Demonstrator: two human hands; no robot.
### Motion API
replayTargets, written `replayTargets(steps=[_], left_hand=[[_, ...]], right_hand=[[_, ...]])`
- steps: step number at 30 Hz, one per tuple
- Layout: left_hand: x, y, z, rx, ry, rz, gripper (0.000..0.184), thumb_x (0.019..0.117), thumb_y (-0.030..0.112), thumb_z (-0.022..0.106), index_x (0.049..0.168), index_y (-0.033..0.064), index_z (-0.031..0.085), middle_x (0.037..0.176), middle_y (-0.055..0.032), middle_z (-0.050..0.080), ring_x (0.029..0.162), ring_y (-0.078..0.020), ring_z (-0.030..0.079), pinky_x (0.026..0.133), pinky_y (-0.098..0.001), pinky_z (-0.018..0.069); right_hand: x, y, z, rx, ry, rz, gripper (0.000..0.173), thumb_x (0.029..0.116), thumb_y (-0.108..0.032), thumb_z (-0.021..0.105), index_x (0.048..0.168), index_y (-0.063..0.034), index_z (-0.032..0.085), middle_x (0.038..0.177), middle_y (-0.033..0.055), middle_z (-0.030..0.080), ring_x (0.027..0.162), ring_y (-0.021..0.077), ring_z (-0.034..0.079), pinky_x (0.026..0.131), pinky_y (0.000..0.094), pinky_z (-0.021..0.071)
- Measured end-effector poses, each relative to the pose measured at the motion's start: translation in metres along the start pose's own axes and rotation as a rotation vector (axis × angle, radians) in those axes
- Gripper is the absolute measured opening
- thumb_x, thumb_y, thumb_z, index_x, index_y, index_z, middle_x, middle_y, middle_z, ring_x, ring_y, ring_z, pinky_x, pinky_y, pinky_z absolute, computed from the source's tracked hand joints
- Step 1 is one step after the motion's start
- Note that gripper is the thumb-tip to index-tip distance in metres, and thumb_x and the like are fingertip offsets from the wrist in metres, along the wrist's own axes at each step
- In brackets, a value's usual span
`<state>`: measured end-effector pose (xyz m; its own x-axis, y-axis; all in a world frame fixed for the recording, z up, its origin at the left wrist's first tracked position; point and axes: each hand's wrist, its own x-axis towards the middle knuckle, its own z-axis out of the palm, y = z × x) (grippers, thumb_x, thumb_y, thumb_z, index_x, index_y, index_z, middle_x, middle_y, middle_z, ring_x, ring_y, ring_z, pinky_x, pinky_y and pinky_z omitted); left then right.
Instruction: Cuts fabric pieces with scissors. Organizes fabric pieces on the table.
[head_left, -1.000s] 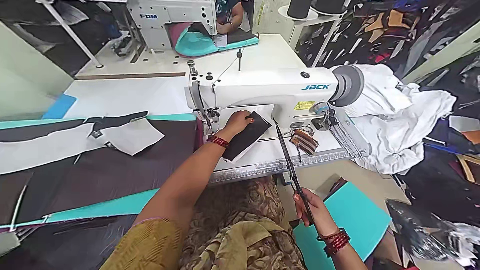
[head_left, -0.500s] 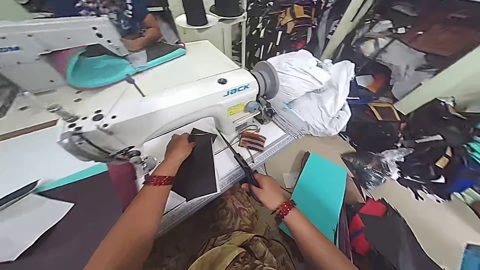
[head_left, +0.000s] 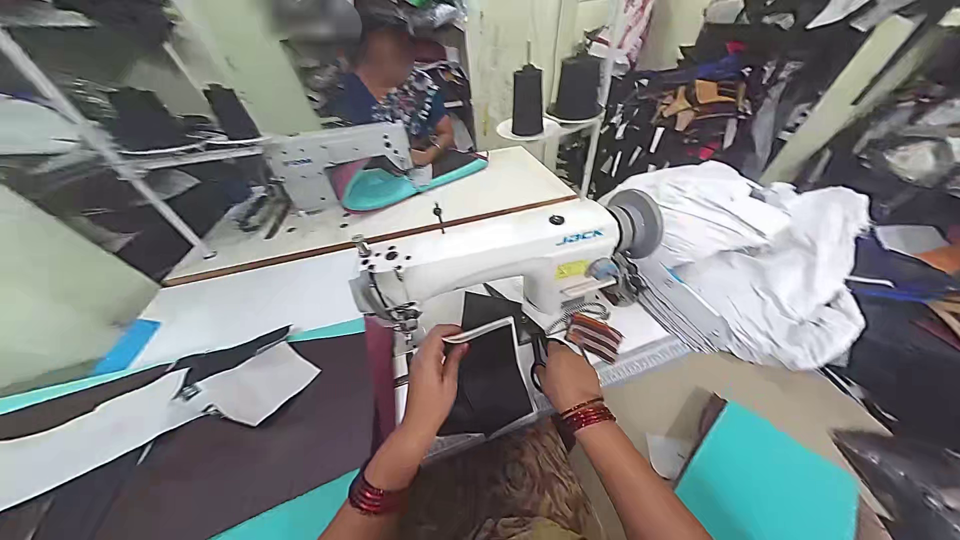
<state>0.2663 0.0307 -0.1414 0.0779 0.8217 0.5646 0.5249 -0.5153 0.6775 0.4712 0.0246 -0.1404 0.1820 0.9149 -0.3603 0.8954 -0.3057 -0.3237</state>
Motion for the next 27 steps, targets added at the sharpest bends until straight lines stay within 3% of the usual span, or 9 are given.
replayTargets(steps=[2,5,9,12,16,18,21,25,27], left_hand=[[-0.011,0.001,-0.010,-0.144,0.087,0.134,0.021,0.0971,0.008,0.058,0.107,-0.0092,0.066,0.100,-0.0115,0.070,0.092,-0.0022,0.065,0.085,-0.0173,0.0534],[-0.019,0.008,-0.028,-0.298,0.150,0.209,0.022,0.1039,0.020,0.057,0.111,0.0005,0.064,0.108,0.0033,0.068,0.104,0.0067,0.062,0.093,-0.0139,0.0523],[-0.020,0.008,-0.037,-0.323,0.179,0.252,0.020,0.1065,0.028,0.053,0.112,0.0122,0.064,0.106,0.0127,0.067,0.101,0.0085,0.061,0.092,-0.0138,0.0522],[-0.024,0.012,-0.033,-0.308,0.170,0.233,0.027,0.1051,0.019,0.054,0.110,-0.0059,0.061,0.105,0.0015,0.069,0.099,0.0081,0.062,0.092,-0.0148,0.0528],[-0.028,0.019,-0.027,-0.302,0.241,0.125,0.029,0.1025,0.009,0.054,0.112,-0.0175,0.056,0.101,-0.0045,0.069,0.097,0.0078,0.063,0.090,-0.0141,0.0528],[-0.029,0.018,-0.029,-0.329,0.262,0.085,0.027,0.1025,0.008,0.053,0.114,-0.0173,0.054,0.104,-0.0041,0.069,0.099,0.0072,0.063,0.091,-0.0146,0.0530],[-0.029,0.012,-0.037,-0.373,0.196,0.135,0.026,0.1050,0.013,0.052,0.112,-0.0111,0.058,0.112,-0.0040,0.067,0.107,0.0029,0.062,0.096,-0.0174,0.0521],[-0.023,0.008,-0.057,-0.369,0.021,0.301,0.032,0.1087,0.041,0.045,0.104,0.0139,0.061,0.109,0.0056,0.060,0.112,0.0005,0.055,0.102,-0.0220,0.0450],[-0.020,0.016,-0.062,-0.294,-0.023,0.371,0.034,0.1091,0.041,0.043,0.102,0.0118,0.060,0.100,0.0018,0.061,0.105,-0.0021,0.058,0.099,-0.0219,0.0459]], right_hand=[[0.009,-0.009,0.006,-0.039,0.057,-0.020,0.043,0.1004,-0.021,0.060,0.133,0.0060,0.059,0.132,0.0272,0.062,0.118,0.0432,0.064,0.096,0.0576,0.0523],[0.009,-0.014,0.008,-0.048,0.125,-0.099,0.043,0.1023,-0.022,0.060,0.134,0.0072,0.060,0.134,0.0287,0.061,0.123,0.0445,0.061,0.100,0.0576,0.0504],[-0.010,-0.004,0.014,0.449,0.534,-0.721,0.038,0.1002,-0.024,0.054,0.116,0.0049,0.073,0.114,0.0209,0.073,0.108,0.0315,0.071,0.094,0.0477,0.0558],[-0.038,-0.022,0.012,1.122,0.078,-1.012,0.069,0.1052,-0.053,0.043,0.133,0.0082,0.059,0.131,0.0064,0.068,0.121,0.0056,0.062,0.107,0.0259,0.0492],[-0.055,-0.032,0.030,1.761,-0.184,-0.924,0.087,0.0793,-0.083,0.053,0.130,-0.0139,0.062,0.121,-0.0055,0.073,0.118,0.0063,0.066,0.103,0.0343,0.0538],[-0.054,-0.030,0.041,1.733,-0.152,-0.975,0.058,0.0916,-0.065,0.060,0.126,-0.0189,0.063,0.118,-0.0082,0.073,0.114,0.0045,0.067,0.101,0.0315,0.0551],[-0.063,-0.039,0.035,1.681,0.000,-0.777,0.016,0.1027,-0.010,0.054,0.111,-0.0094,0.067,0.102,-0.0037,0.077,0.096,0.0055,0.073,0.091,0.0289,0.0605],[-0.061,-0.040,0.011,1.471,0.256,-0.750,0.021,0.1036,-0.003,0.045,0.109,-0.0037,0.065,0.097,-0.0044,0.076,0.092,0.0018,0.072,0.090,0.0245,0.0604],[-0.063,-0.040,0.003,1.218,0.321,-0.868,0.022,0.1030,-0.007,0.050,0.110,0.0012,0.069,0.098,-0.0049,0.075,0.093,-0.0045,0.069,0.090,0.0190,0.0572]])
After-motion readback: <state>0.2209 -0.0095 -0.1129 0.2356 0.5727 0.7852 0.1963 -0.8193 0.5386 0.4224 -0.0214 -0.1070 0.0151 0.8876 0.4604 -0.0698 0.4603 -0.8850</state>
